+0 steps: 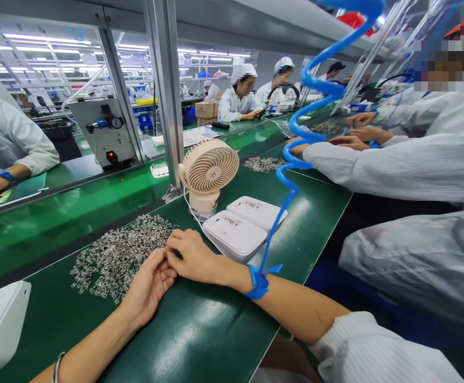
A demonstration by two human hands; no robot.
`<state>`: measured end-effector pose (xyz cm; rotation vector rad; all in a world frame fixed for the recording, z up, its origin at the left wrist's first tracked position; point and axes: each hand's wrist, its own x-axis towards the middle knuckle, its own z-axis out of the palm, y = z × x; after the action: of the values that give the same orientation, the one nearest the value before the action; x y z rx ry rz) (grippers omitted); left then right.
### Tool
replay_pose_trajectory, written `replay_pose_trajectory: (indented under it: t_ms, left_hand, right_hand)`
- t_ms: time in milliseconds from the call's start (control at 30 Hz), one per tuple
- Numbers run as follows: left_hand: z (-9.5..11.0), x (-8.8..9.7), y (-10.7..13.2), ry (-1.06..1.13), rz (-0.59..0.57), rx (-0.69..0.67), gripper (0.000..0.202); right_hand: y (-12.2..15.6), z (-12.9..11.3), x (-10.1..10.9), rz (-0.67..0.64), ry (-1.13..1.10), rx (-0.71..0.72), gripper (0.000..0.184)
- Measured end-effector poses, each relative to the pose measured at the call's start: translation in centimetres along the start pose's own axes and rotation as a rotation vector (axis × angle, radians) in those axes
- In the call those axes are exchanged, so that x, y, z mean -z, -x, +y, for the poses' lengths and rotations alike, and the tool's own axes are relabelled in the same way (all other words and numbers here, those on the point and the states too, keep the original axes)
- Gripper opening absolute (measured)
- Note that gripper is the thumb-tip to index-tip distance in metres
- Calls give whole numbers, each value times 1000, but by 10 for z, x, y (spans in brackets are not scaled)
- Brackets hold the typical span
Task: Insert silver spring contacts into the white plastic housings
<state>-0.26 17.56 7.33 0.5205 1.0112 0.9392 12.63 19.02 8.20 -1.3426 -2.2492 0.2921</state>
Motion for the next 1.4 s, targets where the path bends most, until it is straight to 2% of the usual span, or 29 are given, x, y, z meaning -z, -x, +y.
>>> replay_pose_trajectory:
  t_ms: [167,333,767,933,1233,1400]
  left_hand:
    - [2,-1,2,-1,-3,22,14]
    - [4,-2,3,-7,-31,51,16]
    - [1,2,1,15,-40,5,9]
    - [1,1,0,14,-27,33,17]
    - [1,0,1,25,3,12,14]
    - [0,1,1,27,-16,-9,12]
  right_hand:
    - [1,2,-3,104,-128,28,14]
    - [2,3,-9,140,-235,11,12]
    - [1,2,-13,152,-199,78,12]
    - [1,2,-11,173,-206,44,9]
    - [1,0,-10,141,-200,-11,9]
    - [2,-5,-2,19,-21,-26,8]
